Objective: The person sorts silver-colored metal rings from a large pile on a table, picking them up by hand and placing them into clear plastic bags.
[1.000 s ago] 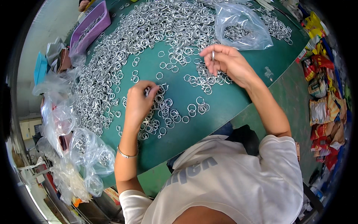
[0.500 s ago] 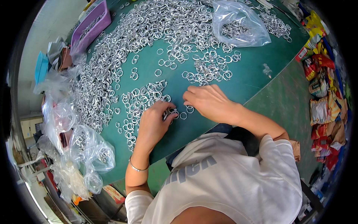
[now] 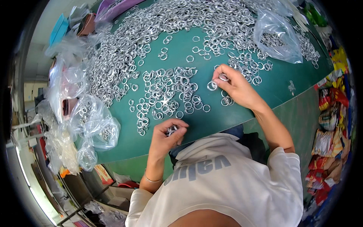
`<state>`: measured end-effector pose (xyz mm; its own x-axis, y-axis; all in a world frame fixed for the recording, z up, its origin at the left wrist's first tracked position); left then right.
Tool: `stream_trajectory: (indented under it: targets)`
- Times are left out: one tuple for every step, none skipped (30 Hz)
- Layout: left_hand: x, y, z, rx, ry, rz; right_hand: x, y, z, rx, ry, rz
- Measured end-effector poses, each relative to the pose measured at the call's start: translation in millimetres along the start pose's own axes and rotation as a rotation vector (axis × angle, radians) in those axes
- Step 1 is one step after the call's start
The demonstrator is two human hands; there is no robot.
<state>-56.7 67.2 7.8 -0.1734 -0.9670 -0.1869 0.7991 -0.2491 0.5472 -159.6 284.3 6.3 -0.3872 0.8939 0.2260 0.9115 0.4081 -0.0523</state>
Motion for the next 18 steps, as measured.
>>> stream_trajectory:
  targets:
    - [0.3, 0.3, -8.8, 0.048, 0.06, -0.063, -4.3, -0.3, 0.5, -0.079, -0.349, -0.033]
    - [-1.0, 0.9, -16.0, 0.094, 0.119, -0.126, -8.8, -2.3, -1.3, -0.103, -0.506, -0.001]
    - [-3.7, 0.4, -20.0, 0.094, 0.154, -0.137, -16.8, -6.2, -10.2, -0.128, -0.662, 0.037]
    - [-5.8, 0.4, -24.3, 0.085, 0.179, -0.142, -22.6, -8.8, -15.0, -0.155, -0.818, 0.075]
    - [-7.4, 0.8, -28.7, 0.076, 0.205, -0.148, -25.2, -12.3, -12.7, -0.107, -0.781, 0.051]
    - [-8.7, 1.1, -30.2, 0.065, 0.231, -0.157, -23.8, -14.8, -9.0, -0.1, -0.644, 0.066]
    - [-9.0, 2.8, -28.9, 0.054, 0.239, -0.159, -21.4, -16.4, -5.6, -0.091, -0.507, 0.081]
    - [-7.0, 4.8, -28.6, 0.058, 0.229, -0.151, -18.1, -16.9, -4.0, -0.081, -0.37, 0.097]
    - [-5.1, 6.0, -28.9, 0.061, 0.222, -0.144, -13.9, -15.1, -2.4, -0.101, -0.081, 0.061]
    - [-4.0, 6.6, -29.2, 0.065, 0.215, -0.137, -10.5, -16.5, -6.4, 0.031, 0.139, 0.069]
    - [-3.5, 6.5, -28.7, 0.057, 0.233, -0.12, -9.2, -17.6, -10.5, 0.165, 0.359, 0.078]
    - [-3.4, 7.3, -29.4, 0.051, 0.253, -0.104, -11.2, -17.7, -17.1, 0.299, 0.576, 0.084]
    - [-3.1, 8.0, -29.7, 0.045, 0.273, -0.087, -11.2, -18.9, -17.1, 0.233, 0.512, 0.068]
    - [-3.0, 8.7, -29.7, 0.046, 0.267, -0.093, -10.3, -20.1, -19.7, 0.166, 0.449, 0.052]
    - [-2.7, 9.1, -28.8, 0.048, 0.26, -0.101, -9.3, -21.2, -23.6, 0.097, 0.388, 0.039]
    - [-2.5, 9.6, -28.2, 0.049, 0.254, -0.108, -9.3, -21.8, -24.3, 0.029, 0.326, 0.025]
    - [-2.4, 10.2, -27.9, 0.043, 0.259, -0.106, -12.0, -23.4, -23.5, 0.119, 0.39, -0.006]
    - [-1.7, 9.9, -26.9, 0.036, 0.26, -0.106, -14.6, -24.5, -19.9, -0.017, 0.121, -0.06]
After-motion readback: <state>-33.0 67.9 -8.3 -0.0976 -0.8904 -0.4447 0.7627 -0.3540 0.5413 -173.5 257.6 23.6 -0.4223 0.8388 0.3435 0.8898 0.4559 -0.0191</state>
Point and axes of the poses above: each hand's wrist, its own y-axis away from the middle knuckle, its own x-axis out of the back of the hand, z = x × y, the point moved 4 cm from there along -y, towards the middle knuckle, and after that the axes turned 9 degrees about x, right-handed, at the moved point
